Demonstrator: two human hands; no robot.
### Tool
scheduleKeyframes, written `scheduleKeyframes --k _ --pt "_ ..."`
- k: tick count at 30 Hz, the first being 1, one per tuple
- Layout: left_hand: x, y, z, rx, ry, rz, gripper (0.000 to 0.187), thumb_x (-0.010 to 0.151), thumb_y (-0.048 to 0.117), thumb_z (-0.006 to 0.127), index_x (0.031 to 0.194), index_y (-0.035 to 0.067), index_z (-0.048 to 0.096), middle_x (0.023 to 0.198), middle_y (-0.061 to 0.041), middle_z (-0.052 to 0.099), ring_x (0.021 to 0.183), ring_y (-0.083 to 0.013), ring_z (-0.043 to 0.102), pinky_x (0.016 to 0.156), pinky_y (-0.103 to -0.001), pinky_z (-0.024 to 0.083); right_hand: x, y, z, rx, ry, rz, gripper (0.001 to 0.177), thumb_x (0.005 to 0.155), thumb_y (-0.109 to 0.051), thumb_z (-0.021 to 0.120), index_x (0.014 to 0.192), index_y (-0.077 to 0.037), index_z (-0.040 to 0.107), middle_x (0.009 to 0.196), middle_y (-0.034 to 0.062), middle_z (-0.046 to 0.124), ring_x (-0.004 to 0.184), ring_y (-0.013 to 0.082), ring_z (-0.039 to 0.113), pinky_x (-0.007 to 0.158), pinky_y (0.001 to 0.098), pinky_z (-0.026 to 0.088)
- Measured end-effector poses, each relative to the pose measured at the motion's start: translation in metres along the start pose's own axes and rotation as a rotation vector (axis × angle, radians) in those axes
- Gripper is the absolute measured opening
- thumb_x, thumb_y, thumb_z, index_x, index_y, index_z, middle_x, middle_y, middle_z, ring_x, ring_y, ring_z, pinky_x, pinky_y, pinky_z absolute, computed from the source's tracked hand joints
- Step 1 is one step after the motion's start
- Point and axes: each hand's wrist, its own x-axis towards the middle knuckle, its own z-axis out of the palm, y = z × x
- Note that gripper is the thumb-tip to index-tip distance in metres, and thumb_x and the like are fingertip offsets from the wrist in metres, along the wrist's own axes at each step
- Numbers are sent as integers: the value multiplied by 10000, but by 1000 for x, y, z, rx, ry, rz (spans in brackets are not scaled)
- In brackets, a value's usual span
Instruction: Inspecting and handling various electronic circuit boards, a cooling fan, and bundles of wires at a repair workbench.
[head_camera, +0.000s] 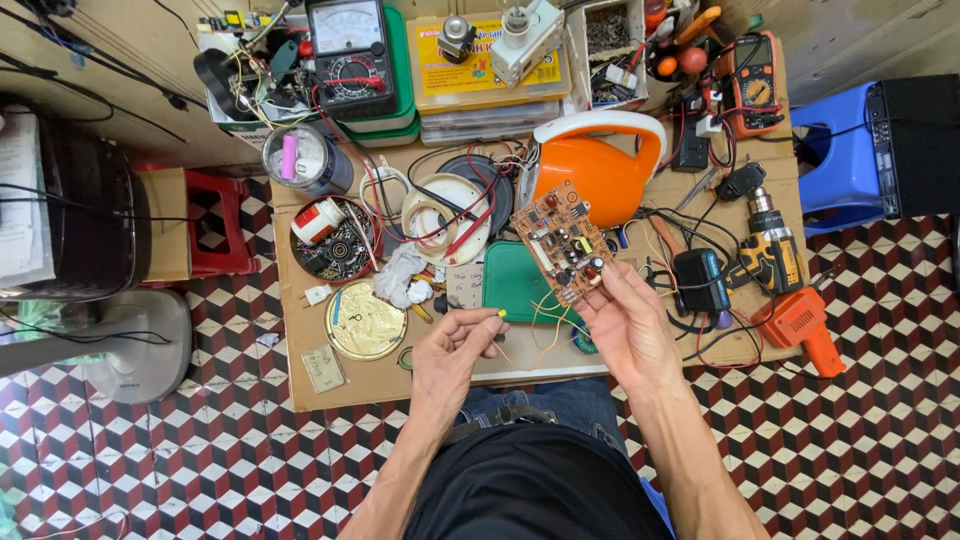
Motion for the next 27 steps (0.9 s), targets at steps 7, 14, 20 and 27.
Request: scheduleKeyframes --k 7,14,20,27 --pt "-18 69 30 38 20 176 210 933 119 729 1094 -15 745 904 -52 770 756 -70 638 707 -216 528 -14 -17 34 -42 -90 -111 126 1026 -85 636 1129 -20 607 1171 131 704 1090 231 676 1038 437 525" --pt "-12 85 58 115 -15 356 210 942 115 746 1119 5 762 963 0 711 778 -26 599 694 -186 500 -24 -23 38 -13 -66 -110 130 1009 -92 633 1121 -28 617 1194 130 693 1135 224 654 1081 434 494" --pt "-9 85 65 83 -31 296 215 936 126 746 1113 6 761 958 4 720 754 -24 597 672 -184 506 -24 -22 35 113 -13 -47 113 1001 -91 636 1102 -45 616 1219 122 694 1179 242 651 1095 448 480" --pt "-7 82 66 45 -21 219 243 928 161 757 1108 -2 769 917 -14 746 770 -40 618 706 -199 529 -22 -22 33 224 68 49 306 986 -116 620 1267 6 618 1241 119 688 1219 246 616 1118 443 447"
